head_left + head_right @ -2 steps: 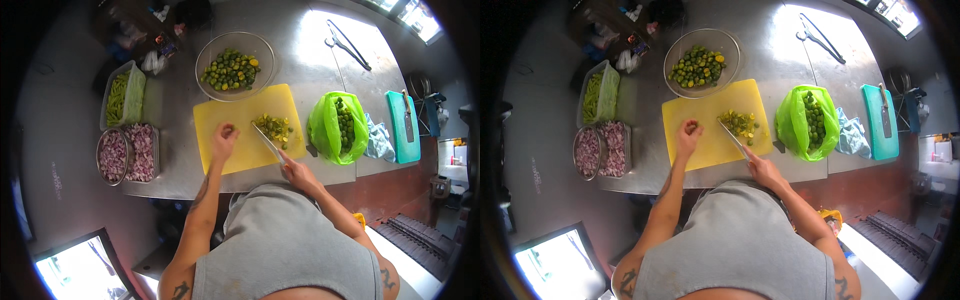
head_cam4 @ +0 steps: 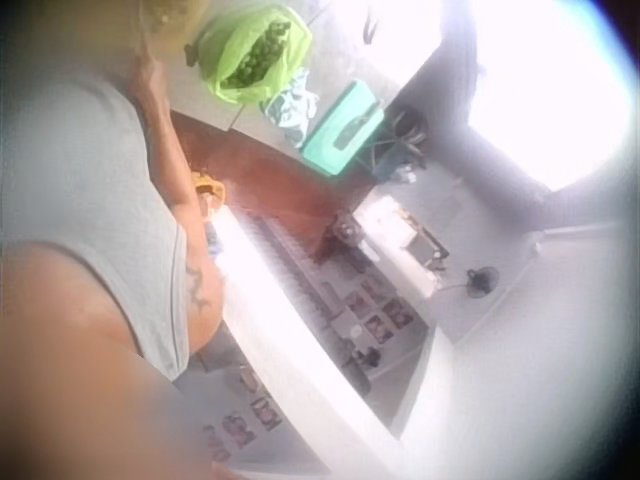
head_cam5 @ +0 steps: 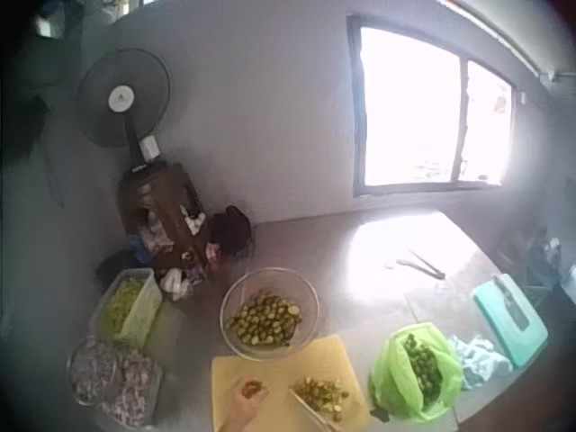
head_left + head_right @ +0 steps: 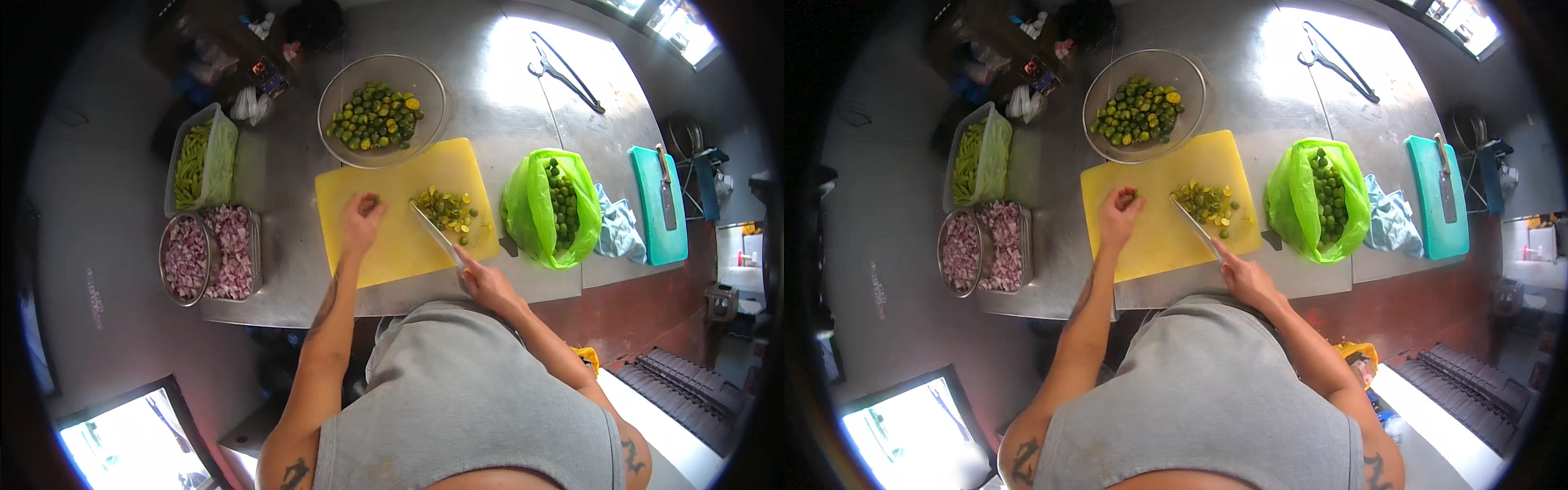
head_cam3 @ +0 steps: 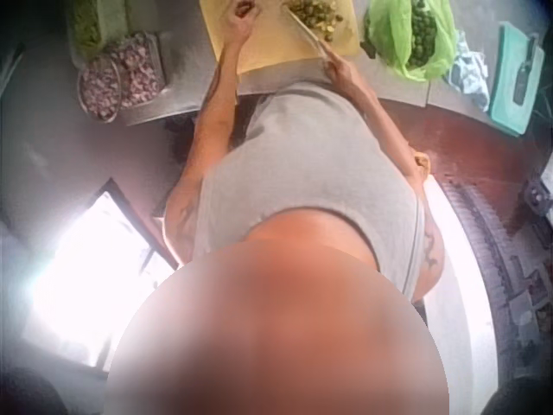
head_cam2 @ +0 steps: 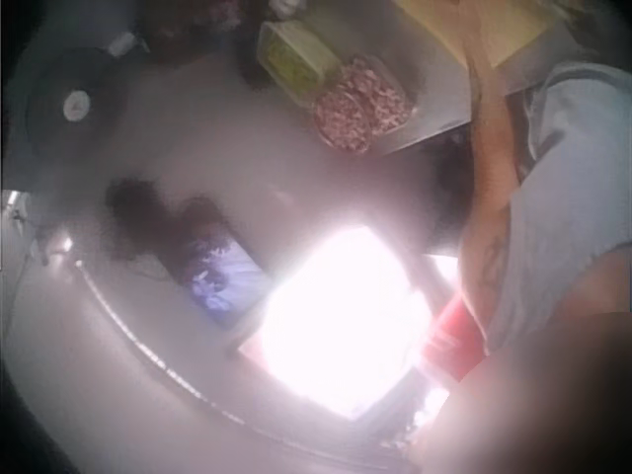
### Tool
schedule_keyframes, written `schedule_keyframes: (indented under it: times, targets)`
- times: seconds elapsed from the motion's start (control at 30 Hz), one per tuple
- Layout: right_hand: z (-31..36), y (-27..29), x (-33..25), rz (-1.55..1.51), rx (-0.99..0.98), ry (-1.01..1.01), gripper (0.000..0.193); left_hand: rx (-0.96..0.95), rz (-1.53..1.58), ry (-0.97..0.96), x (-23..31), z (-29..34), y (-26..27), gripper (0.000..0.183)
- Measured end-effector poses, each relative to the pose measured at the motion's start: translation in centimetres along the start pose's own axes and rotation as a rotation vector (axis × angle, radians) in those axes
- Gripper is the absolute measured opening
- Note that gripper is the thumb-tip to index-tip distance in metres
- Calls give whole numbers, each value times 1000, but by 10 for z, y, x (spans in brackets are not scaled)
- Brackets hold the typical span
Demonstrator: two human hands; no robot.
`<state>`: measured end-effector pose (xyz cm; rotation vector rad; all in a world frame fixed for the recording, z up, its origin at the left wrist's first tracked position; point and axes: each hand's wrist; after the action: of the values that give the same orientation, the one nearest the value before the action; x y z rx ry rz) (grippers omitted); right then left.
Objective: The person repeatedly picks small green vegetables from a green plastic bag and chops them on a yellow cutting board using a knife. The chopped pieces accumulate on the board and are later transferred into a metal bowl.
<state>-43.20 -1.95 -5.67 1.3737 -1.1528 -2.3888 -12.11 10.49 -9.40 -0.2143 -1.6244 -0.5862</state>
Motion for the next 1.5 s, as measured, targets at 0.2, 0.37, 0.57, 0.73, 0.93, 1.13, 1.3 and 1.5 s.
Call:
schedule_keyframes:
  times: [0.2,0.37,0.57,0.73,0.93,1.13,1.3,1.5]
  targets:
    - [-4,-2,3,3,46,10,70,-167,-506,-365,43,-124,-12,30]
    - [-5,-6,7,-25,96,64,72,-358,-831,-453,60,-152,-21,31]
    - [-5,-12,9,-63,134,93,73,-378,-941,-494,53,-155,-26,25]
    - [-7,-6,7,-66,117,102,74,-346,-960,-510,43,-163,-30,24]
    - [-8,-4,7,-57,78,124,74,-245,-1021,-564,22,-166,-28,27]
    - [-15,-16,19,-40,87,150,73,-75,-1023,-550,72,-135,-48,45]
    - [-17,-16,27,-118,94,204,73,-191,-518,-603,151,-59,-155,40]
    - [-25,-28,34,-61,73,274,84,-871,-239,-495,160,13,-339,38]
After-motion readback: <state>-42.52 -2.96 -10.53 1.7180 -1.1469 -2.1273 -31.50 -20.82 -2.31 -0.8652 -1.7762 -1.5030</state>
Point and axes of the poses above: each hand's wrist, its own z-axis away from the middle knuckle, its own y-axis out of the back of the hand, x = y × z, and after that the axes turned 9 degrees about x, right-handed
